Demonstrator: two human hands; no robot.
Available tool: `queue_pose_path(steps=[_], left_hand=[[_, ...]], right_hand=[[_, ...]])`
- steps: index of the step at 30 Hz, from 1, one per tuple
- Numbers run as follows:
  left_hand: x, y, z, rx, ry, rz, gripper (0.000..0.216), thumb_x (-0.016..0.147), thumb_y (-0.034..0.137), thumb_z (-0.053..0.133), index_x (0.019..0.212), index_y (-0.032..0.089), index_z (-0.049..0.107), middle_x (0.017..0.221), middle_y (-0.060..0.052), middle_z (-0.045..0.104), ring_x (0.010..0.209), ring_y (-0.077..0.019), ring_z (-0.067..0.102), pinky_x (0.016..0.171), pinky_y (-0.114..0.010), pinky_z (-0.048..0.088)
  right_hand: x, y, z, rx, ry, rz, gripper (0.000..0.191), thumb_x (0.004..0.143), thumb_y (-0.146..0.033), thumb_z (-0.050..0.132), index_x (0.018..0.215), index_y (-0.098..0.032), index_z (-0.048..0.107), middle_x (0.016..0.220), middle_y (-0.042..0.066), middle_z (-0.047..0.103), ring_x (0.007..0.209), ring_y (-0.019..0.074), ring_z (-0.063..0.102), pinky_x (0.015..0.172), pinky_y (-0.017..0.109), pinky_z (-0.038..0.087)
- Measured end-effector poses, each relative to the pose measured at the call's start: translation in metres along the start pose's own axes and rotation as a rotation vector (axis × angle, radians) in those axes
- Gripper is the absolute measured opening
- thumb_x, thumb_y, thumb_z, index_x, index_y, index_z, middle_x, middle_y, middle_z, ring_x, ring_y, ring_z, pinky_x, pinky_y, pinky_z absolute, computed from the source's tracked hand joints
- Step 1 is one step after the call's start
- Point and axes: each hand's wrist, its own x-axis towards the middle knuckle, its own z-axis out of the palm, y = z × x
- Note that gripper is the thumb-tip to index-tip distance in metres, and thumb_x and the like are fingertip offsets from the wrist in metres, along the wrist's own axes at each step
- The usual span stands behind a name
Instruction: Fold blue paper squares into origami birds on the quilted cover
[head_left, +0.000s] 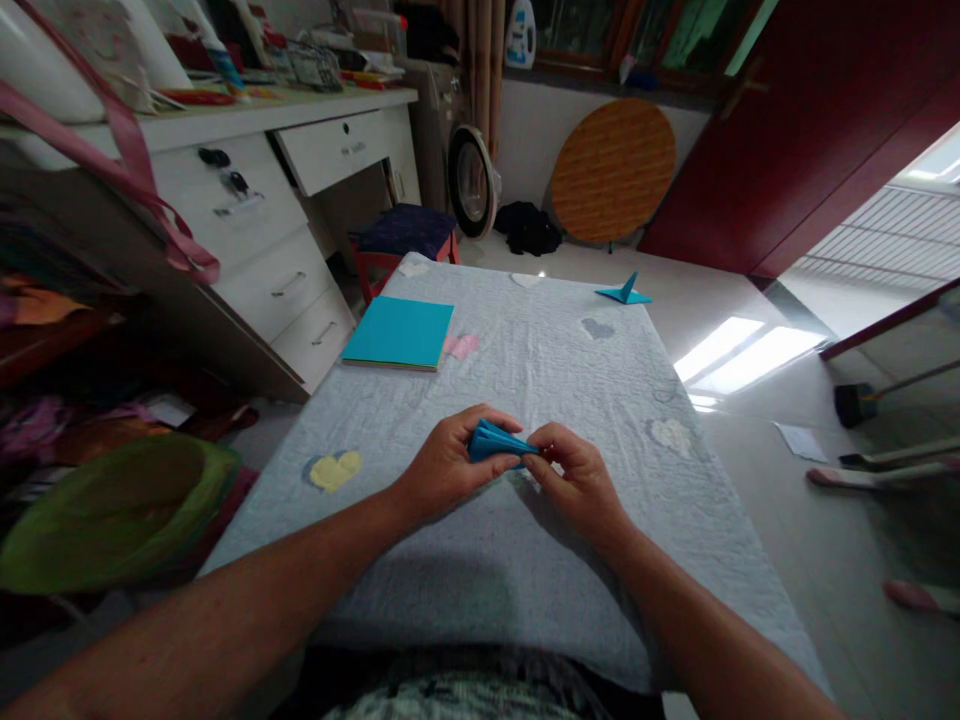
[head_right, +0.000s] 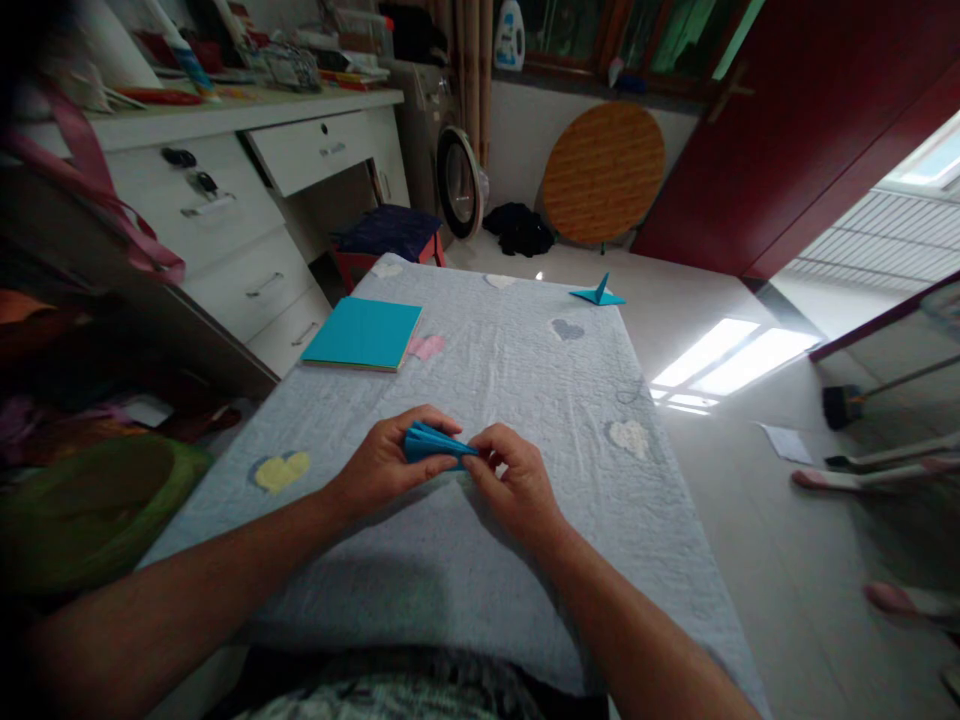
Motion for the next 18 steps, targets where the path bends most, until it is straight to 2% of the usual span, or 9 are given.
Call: queue_pose_path(steps=[3,8,18], left_hand=[[0.0014,-0.0005,-0.0008,0.029,-0.037,0.084,0.007,0.083,0.023,0.073,0.085,0.017,0.070,0.084,-0.002,0.066,0.080,-0.0145,0.062,0.075,-0.026,0.047],[0.0015,-0.0019,-0.0013,0.001,-0.054,0.087,0.009,0.084,0.025,0.073,0.082,0.017,0.070,0.079,-0.001,0.064,0.075,-0.0137,0.060,0.071,-0.025,0.045],[-0.0004,-0.0038,-0.0018,-0.013,-0.046,0.033,0.012,0.083,0.027,0.073,0.080,0.016,0.069,0.075,0.000,0.061,0.071,-0.0132,0.056,0.067,-0.025,0.043]], right_hand=[[0.0005,-0.0007,0.0003,-0.021,0.001,-0.092,0.007,0.085,-0.017,0.060,0.080,-0.021,0.062,0.072,-0.002,0.058,0.065,0.0115,0.054,0.061,0.024,0.043],[0.0010,-0.0029,-0.0010,-0.049,-0.020,-0.154,0.011,0.087,-0.013,0.058,0.079,-0.020,0.062,0.073,-0.002,0.056,0.066,0.0113,0.053,0.062,0.024,0.042],[-0.0017,-0.0023,-0.0012,-0.077,-0.073,-0.122,0.013,0.091,-0.018,0.056,0.079,-0.020,0.062,0.071,-0.002,0.054,0.066,0.0118,0.052,0.064,0.025,0.040]])
